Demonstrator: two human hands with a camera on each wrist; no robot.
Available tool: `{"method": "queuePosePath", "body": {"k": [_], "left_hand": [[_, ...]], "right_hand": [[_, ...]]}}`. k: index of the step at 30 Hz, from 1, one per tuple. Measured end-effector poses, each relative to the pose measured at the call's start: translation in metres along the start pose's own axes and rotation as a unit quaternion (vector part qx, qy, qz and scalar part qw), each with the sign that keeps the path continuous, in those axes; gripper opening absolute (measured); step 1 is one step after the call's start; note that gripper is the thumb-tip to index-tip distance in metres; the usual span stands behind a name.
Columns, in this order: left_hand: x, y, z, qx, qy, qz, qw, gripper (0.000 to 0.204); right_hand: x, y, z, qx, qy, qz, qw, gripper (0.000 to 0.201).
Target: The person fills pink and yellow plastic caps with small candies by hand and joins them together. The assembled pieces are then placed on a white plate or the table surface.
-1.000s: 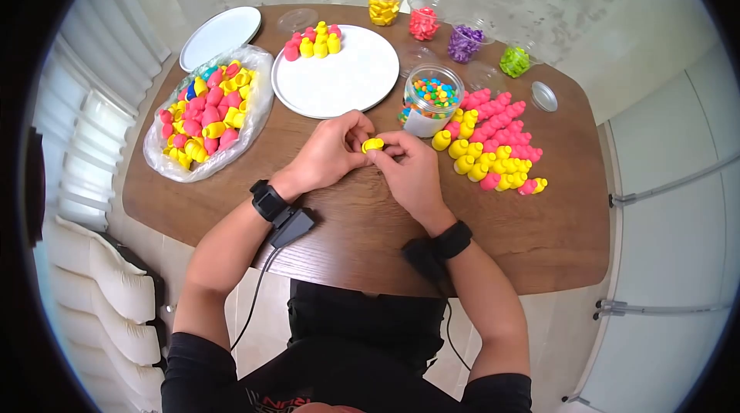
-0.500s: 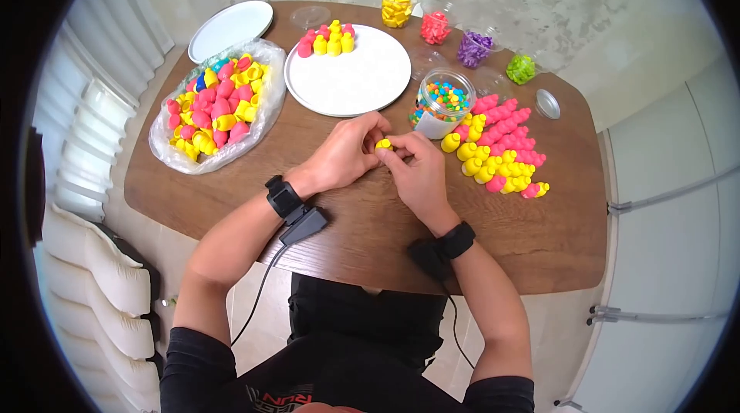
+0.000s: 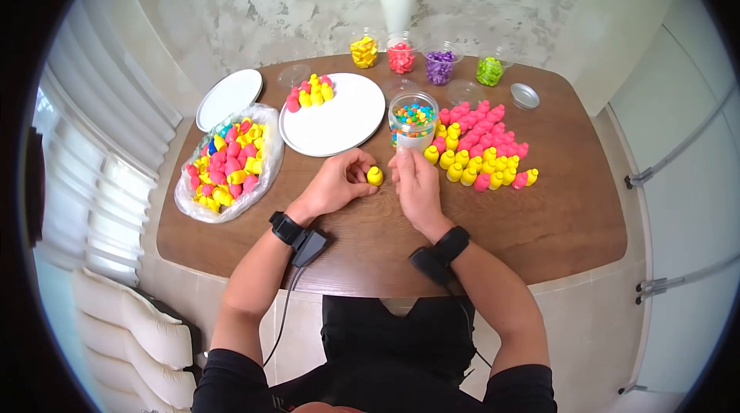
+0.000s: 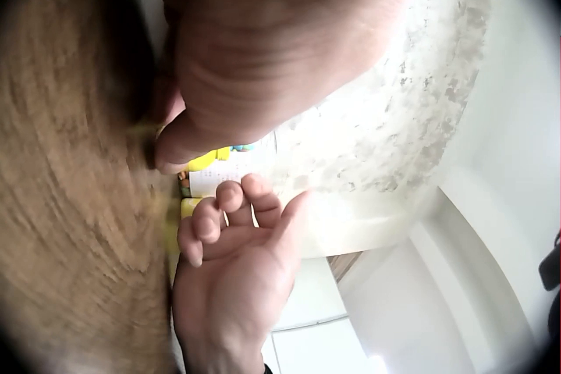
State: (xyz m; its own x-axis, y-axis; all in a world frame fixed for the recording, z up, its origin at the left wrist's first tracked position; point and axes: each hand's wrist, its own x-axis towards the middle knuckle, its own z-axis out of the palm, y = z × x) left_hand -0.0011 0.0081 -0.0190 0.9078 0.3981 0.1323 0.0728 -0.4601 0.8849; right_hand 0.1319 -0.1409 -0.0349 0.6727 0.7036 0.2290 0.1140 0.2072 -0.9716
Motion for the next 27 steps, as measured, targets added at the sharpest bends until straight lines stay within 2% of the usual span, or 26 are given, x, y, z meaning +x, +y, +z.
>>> {"method": "queuePosePath", "body": {"k": [2,3,6,8,9,12,13,16,17,18,20,22,26,27], "left_hand": [[-0.002,-0.001,-0.003,-0.022,-0.018,-0.013,1.000,0.042],[0.002,-0.003,-0.005,-0.033,-0.037,-0.014,0.999,0.042],[0.004,-0.018,-0.013,-0.149,-0.115,-0.042,0.981,0.047],[0.003,-0.012,-0.008,-0.254,-0.153,-0.044,0.954,0.051],[0.003,-0.009,-0.007,-0.276,-0.181,-0.071,0.941,0.055],[0.002,0.000,0.002,-0.335,-0.150,-0.073,0.927,0.055],[0.003,-0.002,0.002,-0.330,-0.130,-0.061,0.933,0.051],[0.005,-0.005,-0.006,-0.253,-0.072,-0.066,0.962,0.044],[0.005,-0.004,-0.007,-0.238,-0.048,-0.050,0.969,0.036],[0.004,-0.004,-0.009,-0.257,-0.031,-0.054,0.964,0.029],[0.004,-0.010,-0.015,-0.258,-0.010,-0.056,0.964,0.025],[0.002,-0.002,-0.021,-0.207,0.050,-0.058,0.975,0.020],[0.011,0.004,-0.046,-0.100,0.166,-0.060,0.979,0.013],[0.016,-0.002,-0.061,-0.040,0.190,-0.045,0.980,0.013]], "right_hand": [[-0.005,-0.004,0.000,0.008,-0.009,-0.009,1.000,0.042],[-0.010,-0.007,0.000,0.022,-0.052,-0.026,0.998,0.046],[-0.022,-0.018,0.000,0.006,-0.194,0.052,0.980,0.047],[-0.026,-0.019,0.004,-0.022,-0.300,0.023,0.953,0.043],[-0.028,-0.019,0.006,-0.035,-0.354,0.009,0.935,0.042],[-0.028,-0.011,0.014,-0.030,-0.310,0.012,0.950,0.041],[-0.025,-0.011,0.013,-0.008,-0.299,0.020,0.954,0.041],[-0.022,-0.015,0.015,0.009,-0.191,0.014,0.982,0.038],[-0.016,-0.012,0.014,-0.001,-0.174,-0.025,0.984,0.039],[-0.013,-0.011,0.014,0.050,-0.146,0.017,0.988,0.036],[0.005,0.023,0.007,-0.030,-0.086,0.013,0.996,0.037],[0.016,0.020,-0.007,-0.064,-0.090,-0.006,0.994,0.042],[0.026,0.004,-0.027,-0.008,-0.183,0.103,0.978,0.042],[0.028,0.005,-0.029,-0.023,-0.188,0.101,0.977,0.041]]}}
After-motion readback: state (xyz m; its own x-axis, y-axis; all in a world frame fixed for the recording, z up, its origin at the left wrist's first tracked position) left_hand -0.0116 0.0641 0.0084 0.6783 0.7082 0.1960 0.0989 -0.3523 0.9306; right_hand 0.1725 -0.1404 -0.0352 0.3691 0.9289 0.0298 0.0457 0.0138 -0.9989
